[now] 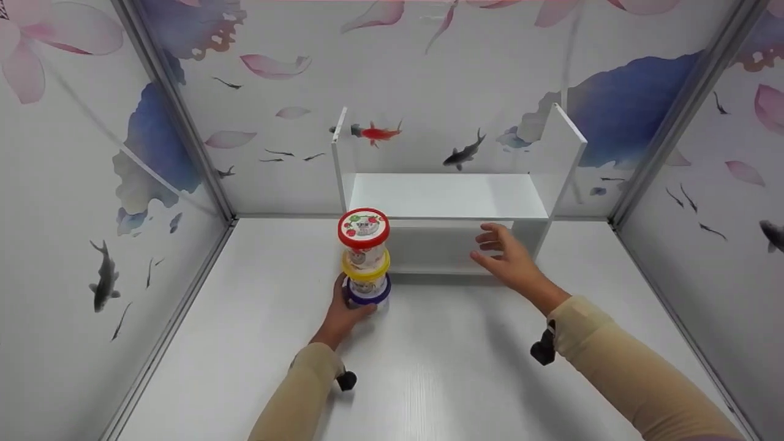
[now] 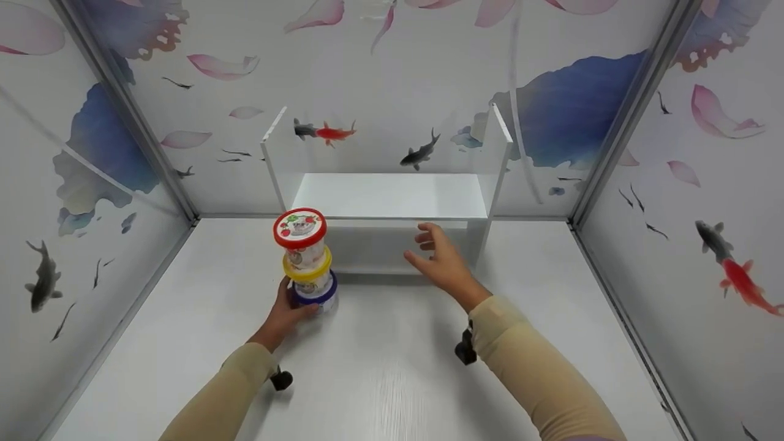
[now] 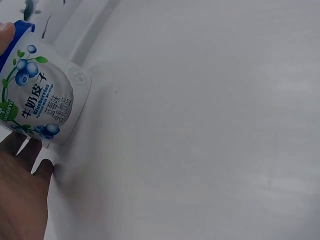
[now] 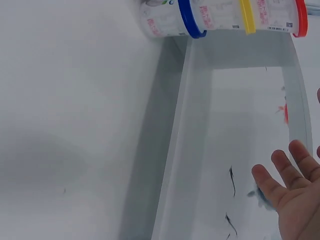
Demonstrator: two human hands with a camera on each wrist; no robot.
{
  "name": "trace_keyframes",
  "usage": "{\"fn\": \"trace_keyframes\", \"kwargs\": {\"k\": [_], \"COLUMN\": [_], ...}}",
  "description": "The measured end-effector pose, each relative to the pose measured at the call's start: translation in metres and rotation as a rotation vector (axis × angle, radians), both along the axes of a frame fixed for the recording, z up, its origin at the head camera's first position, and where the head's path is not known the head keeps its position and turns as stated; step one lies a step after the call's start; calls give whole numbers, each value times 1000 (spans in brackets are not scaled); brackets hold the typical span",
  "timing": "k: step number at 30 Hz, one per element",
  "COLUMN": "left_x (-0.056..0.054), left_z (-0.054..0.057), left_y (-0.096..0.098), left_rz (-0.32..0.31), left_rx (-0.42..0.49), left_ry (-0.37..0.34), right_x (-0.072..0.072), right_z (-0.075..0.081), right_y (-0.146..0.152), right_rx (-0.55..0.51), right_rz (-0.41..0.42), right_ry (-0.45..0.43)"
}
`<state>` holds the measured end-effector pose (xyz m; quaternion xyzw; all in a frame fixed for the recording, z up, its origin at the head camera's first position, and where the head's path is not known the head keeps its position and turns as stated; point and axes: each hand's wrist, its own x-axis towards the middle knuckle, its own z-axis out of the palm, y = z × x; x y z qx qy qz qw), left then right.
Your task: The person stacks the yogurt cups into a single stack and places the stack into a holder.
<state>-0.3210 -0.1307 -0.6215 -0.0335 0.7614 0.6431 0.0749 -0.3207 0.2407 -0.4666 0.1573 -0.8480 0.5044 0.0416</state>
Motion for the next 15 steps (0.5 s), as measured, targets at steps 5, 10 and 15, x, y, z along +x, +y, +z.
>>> {"fn": "trace_keyframes", "kwargs": {"k": [5, 10, 15], "left_x": [-3, -5, -4], "left_z": [-2, -1, 2], "left_y": [2, 6, 7], "left_rz": [20, 14, 19], "left_rx": [2, 9, -8], "left_ry": [10, 32, 46], "right_x": [4, 6, 4], "right_z": [1, 7, 14], "right_y": [25, 49, 68], "right_rx": [8, 31, 36], "right_rz": [-87, -204, -312], "right_ry": [31, 78, 104]}}
